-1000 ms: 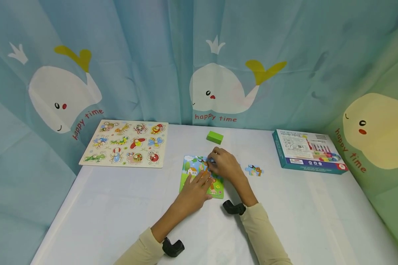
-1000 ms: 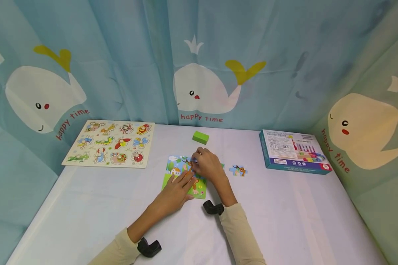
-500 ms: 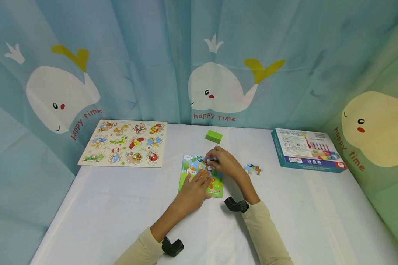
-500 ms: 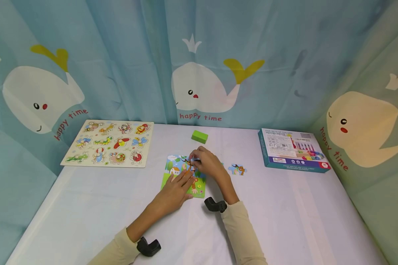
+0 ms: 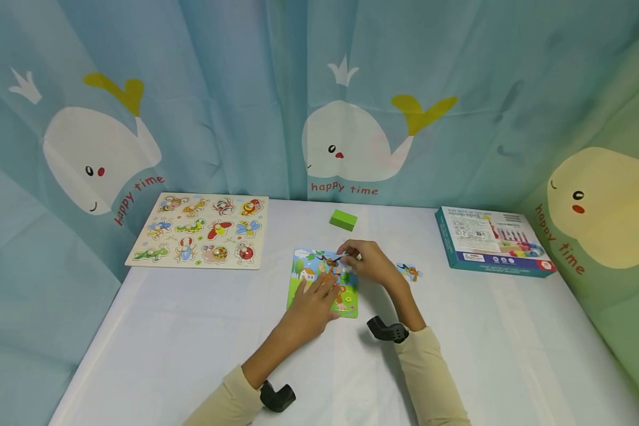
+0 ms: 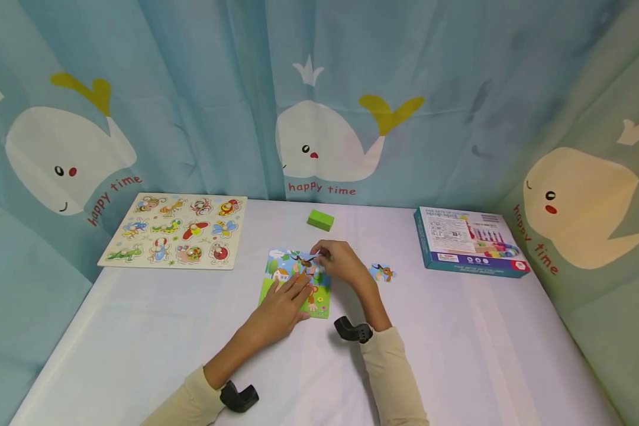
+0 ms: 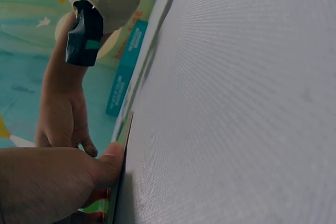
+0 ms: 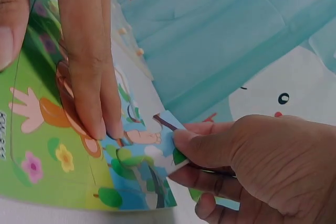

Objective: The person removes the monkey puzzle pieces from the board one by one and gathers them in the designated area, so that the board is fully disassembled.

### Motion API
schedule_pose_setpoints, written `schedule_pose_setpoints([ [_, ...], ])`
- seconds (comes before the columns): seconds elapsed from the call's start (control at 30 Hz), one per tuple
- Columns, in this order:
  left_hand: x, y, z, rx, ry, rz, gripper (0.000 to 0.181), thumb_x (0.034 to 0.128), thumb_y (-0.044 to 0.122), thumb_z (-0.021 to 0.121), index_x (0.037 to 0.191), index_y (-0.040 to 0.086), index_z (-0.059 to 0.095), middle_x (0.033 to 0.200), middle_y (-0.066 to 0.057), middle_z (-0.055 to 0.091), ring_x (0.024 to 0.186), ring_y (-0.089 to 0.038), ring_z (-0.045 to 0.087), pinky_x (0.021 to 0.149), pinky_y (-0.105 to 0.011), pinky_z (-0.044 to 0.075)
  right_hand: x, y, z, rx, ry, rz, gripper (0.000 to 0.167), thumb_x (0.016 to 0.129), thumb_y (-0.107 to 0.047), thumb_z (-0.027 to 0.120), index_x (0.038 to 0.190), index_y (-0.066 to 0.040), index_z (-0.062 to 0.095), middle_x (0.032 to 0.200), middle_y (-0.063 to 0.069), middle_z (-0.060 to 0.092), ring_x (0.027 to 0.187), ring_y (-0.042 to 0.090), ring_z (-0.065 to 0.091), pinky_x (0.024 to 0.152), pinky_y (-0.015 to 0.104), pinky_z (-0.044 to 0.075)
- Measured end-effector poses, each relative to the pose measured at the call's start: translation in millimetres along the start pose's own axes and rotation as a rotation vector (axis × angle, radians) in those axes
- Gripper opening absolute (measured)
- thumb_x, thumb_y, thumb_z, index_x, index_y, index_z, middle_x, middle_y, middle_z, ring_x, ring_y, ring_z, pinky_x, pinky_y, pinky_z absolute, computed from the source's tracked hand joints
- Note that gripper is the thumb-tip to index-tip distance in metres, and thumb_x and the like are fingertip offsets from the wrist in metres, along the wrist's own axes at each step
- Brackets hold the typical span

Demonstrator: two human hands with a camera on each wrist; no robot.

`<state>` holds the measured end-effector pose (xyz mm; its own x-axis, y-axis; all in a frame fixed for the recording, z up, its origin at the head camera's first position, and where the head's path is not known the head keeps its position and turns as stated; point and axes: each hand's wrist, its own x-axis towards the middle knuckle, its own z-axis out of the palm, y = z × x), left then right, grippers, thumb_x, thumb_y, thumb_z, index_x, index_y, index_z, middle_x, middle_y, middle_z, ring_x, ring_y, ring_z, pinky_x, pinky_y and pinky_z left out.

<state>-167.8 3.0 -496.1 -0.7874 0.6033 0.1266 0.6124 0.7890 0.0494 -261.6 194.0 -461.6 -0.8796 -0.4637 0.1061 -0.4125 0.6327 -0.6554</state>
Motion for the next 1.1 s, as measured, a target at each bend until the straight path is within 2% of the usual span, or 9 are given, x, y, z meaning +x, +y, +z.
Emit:
schedule_pose_setpoints([
  [0.1,0.1,0.3,0.2,-0.001,-0.006,-0.002,0.060,0.0944,0.047,0.057,0.143,0.012,0.051,0.154,-0.003,0.041,0.144,-0.025,0.037,0.106,-0.057,0.041,-1.5,3.6,-0.6,0.001,0.028,0.017,0.014,0.093,-0.008,0.066,0.104,-0.001,0.068,0.082,0.008,0.070,0.068,0.015,0.064,0.059,0.025,0.049],
  [0.23,0.2,1.4,-0.4,-0.010,-0.018,-0.010,0.060,0.0943,0.047,0.057,0.143,0.013,0.051,0.154,-0.003,0.042,0.144,-0.026,0.036,0.106,-0.057,0.040,-5.6,7.6,-2.8,0.059,0.100,0.043,0.018,0.093,-0.011,0.065,0.108,-0.001,0.065,0.077,0.010,0.067,0.063,0.020,0.066,0.055,0.026,0.048],
  [0.4,-0.1,2.6,-2.6,-0.026,-0.034,-0.020,0.060,0.0943,0.046,0.058,0.144,0.014,0.050,0.155,-0.003,0.040,0.145,-0.026,0.035,0.107,-0.058,0.039,-15.1,11.9,-9.5,0.150,0.201,0.083,0.018,0.096,-0.011,0.061,0.111,-0.001,0.063,0.082,0.015,0.064,0.067,0.030,0.071,0.053,0.028,0.051],
  [0.5,0.2,2.3,-1.5,-0.036,-0.041,-0.027,0.060,0.0949,0.046,0.057,0.145,0.014,0.049,0.156,-0.004,0.039,0.146,-0.026,0.033,0.108,-0.058,0.038,-23.9,15.4,-15.6,0.149,0.265,0.100,0.018,0.097,-0.012,0.059,0.112,-0.002,0.064,0.087,0.017,0.062,0.068,0.030,0.071,0.052,0.027,0.052],
  [0.63,0.3,2.3,0.4,-0.036,-0.030,-0.027,0.059,0.0957,0.045,0.056,0.145,0.014,0.048,0.156,-0.004,0.039,0.146,-0.026,0.033,0.107,-0.058,0.038,-37.6,23.6,-23.5,0.120,0.360,0.145,0.020,0.098,-0.013,0.059,0.114,-0.003,0.064,0.094,0.020,0.062,0.073,0.031,0.070,0.058,0.028,0.053],
  [0.77,-0.3,2.7,0.0,-0.024,-0.012,-0.021,0.058,0.0956,0.045,0.056,0.144,0.014,0.049,0.155,-0.005,0.040,0.145,-0.027,0.034,0.107,-0.058,0.039,-53.8,32.3,-33.6,0.150,0.395,0.213,0.026,0.098,-0.008,0.058,0.122,-0.001,0.060,0.098,0.022,0.062,0.078,0.033,0.069,0.059,0.028,0.055],
  [0.87,-0.7,2.9,0.1,-0.023,-0.003,-0.017,0.058,0.0951,0.045,0.057,0.144,0.013,0.050,0.155,-0.005,0.040,0.144,-0.027,0.036,0.106,-0.058,0.040,-66.4,38.9,-43.3,0.160,0.407,0.249,0.030,0.098,-0.006,0.057,0.127,-0.002,0.057,0.095,0.021,0.063,0.079,0.031,0.068,0.058,0.029,0.055],
  [1.0,-0.8,3.0,-0.5,-0.024,-0.001,-0.018,0.058,0.0951,0.044,0.058,0.144,0.013,0.050,0.155,-0.005,0.040,0.144,-0.027,0.036,0.105,-0.058,0.040,-82.4,50.3,-57.2,0.116,0.457,0.266,0.032,0.098,-0.012,0.059,0.129,-0.003,0.058,0.092,0.023,0.067,0.075,0.022,0.068,0.058,0.023,0.051],
  [1.1,-0.6,3.2,-1.0,-0.028,-0.009,-0.024,0.058,0.0955,0.045,0.057,0.144,0.013,0.050,0.156,-0.004,0.039,0.145,-0.026,0.035,0.106,-0.058,0.040,-94.3,57.5,-67.6,0.078,0.484,0.309,0.035,0.097,-0.018,0.061,0.129,-0.003,0.057,0.090,0.024,0.069,0.071,0.014,0.066,0.057,0.019,0.046],
])
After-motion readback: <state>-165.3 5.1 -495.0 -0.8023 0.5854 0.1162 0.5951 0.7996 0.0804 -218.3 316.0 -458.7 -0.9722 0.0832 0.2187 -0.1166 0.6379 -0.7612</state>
